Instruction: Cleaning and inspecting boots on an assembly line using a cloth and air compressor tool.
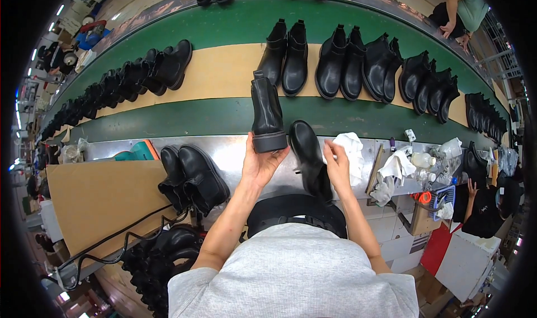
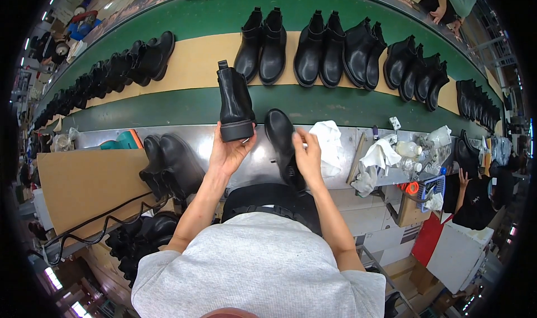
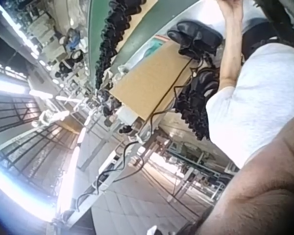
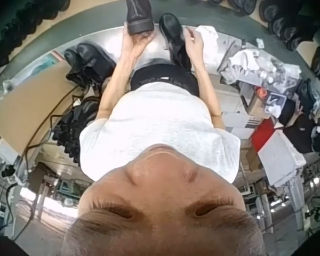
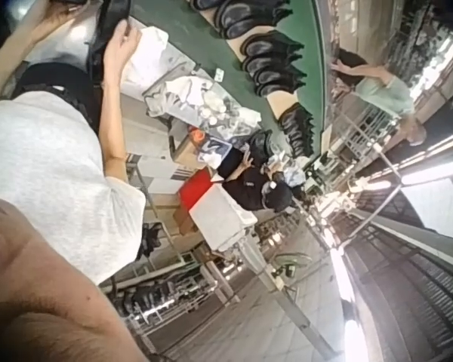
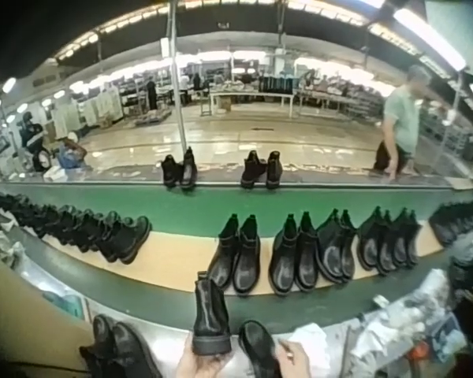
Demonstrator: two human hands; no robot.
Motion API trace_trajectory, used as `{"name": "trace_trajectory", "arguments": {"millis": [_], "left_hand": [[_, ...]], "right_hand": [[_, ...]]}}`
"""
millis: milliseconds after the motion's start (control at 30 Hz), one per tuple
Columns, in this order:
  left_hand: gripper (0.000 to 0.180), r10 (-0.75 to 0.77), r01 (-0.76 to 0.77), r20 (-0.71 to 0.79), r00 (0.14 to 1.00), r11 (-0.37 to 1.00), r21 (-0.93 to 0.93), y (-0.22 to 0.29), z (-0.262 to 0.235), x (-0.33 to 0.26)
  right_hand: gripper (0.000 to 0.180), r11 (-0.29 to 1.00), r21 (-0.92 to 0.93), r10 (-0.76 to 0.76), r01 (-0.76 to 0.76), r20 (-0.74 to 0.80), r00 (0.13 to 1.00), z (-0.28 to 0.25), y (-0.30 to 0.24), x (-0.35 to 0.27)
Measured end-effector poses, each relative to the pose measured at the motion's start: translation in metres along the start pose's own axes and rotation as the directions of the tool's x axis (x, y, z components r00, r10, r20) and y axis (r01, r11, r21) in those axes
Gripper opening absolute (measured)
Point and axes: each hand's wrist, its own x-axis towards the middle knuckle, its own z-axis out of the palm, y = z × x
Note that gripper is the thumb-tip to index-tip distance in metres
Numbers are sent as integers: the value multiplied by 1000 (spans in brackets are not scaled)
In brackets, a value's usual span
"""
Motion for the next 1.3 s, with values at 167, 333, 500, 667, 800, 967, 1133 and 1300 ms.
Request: {"name": "trace_trajectory", "arguments": {"millis": [167, 333, 500, 667, 800, 967, 1133, 1300], "left_hand": [[56, 101, -90, -55, 993, 980, 178, -24, 23, -8], [59, 42, -43, 5, 999, 985, 164, -16, 17, -5], [59, 78, -99, 183, 980, 989, 107, 3, 21, 11], [58, 192, -185, 211, 958, 981, -51, 30, 54, 34], [57, 285, -283, 231, 930, 958, -42, 54, 73, 39], [55, 369, -347, 150, 917, 925, -155, 68, 77, 42], [55, 307, -289, 86, 948, 941, -176, 67, 76, 41], [55, 201, -177, 117, 973, 966, -189, 45, 73, 38]], "right_hand": [[51, 939, -188, -240, 287, 237, 941, 29, -110, -6], [45, 979, 157, -184, 127, 435, 881, 26, -90, 14], [29, 883, 467, -265, 33, 440, 858, 33, -92, 16], [34, 844, 528, -330, 96, 368, 869, 29, -91, 9], [32, 873, 477, -293, 102, 345, 892, 19, -85, 4], [31, 920, 382, -223, 89, 324, 919, 5, -68, -2], [28, 929, 367, -160, 44, 291, 943, 3, -65, -4], [40, 912, 148, -403, 383, 143, 904, 26, -99, -4]]}}
